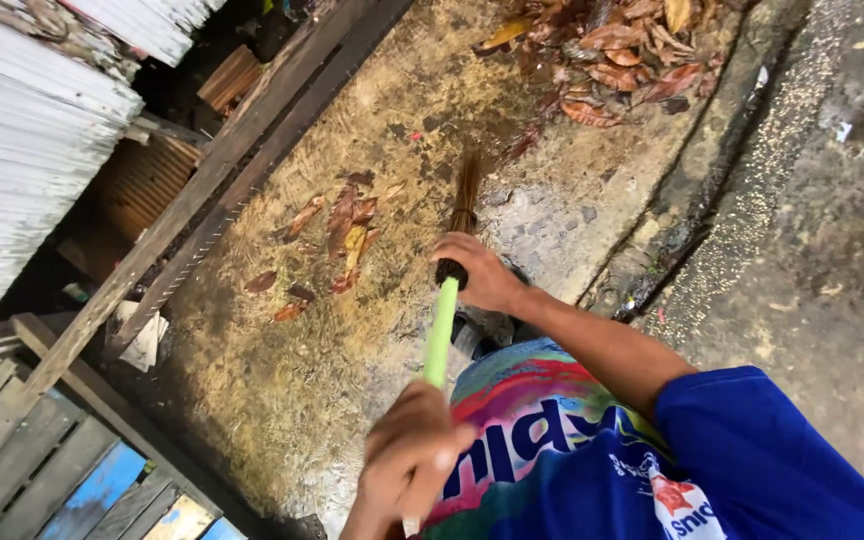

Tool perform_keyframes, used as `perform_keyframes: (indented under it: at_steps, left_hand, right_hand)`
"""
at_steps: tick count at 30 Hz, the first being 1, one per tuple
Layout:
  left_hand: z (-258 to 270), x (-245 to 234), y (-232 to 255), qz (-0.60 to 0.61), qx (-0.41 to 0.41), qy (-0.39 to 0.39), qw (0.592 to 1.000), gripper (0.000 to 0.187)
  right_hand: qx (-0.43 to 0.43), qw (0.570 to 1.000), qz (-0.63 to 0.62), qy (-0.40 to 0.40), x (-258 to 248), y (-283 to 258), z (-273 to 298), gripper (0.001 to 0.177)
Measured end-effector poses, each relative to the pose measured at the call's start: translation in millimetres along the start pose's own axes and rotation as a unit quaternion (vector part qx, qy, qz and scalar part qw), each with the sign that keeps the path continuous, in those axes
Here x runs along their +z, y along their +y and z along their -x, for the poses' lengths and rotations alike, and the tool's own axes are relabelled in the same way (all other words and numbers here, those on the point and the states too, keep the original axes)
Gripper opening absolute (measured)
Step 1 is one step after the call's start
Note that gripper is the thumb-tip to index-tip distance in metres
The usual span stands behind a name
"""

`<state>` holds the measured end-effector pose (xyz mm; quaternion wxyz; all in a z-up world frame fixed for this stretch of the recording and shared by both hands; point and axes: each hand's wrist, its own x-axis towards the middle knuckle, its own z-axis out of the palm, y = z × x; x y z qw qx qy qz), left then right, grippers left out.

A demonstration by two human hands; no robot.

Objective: The person is sweeping wet leaves off a concrete floor using a broom with a green handle.

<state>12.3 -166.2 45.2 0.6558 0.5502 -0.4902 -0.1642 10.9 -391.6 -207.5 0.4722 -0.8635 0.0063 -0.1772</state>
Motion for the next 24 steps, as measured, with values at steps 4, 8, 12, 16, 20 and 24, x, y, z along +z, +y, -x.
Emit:
perform_keyframes:
  at_steps: [4,8,12,16,20,24]
  left_hand:
    - [-6,23,-74,-0.060,-0.030,-0.039,0.997,0.017]
    - [-14,50,-118,-0.025,-0.132,-0.027,0.991,0.017]
    - [-55,72,-114,0.010,-0.066,-0.068,0.995,0.016]
    - [-89,77,-84,0.023,-0.001,-0.069,0.997,0.014]
    - [-114,94,-86,0.005,-0.007,-0.079,0.997,0.013]
    - [-112,123,-154,-0.050,-0.069,-0.082,0.993,0.018]
  right_hand:
    - [0.022,1.000,0.002,0.010,-28,72,23,0.052]
    - [0.099,0.992,0.071,0.023,-65,128,56,0.043]
    - [0.063,0.992,0.088,0.059,-122,131,53,0.053]
    - [0.008,0.992,0.093,0.082,-154,102,10,0.057]
    - [0.028,0.998,0.045,0.037,-165,103,-3,0.055]
    - [-0.011,0.998,0.045,0.051,-169,179,3,0.053]
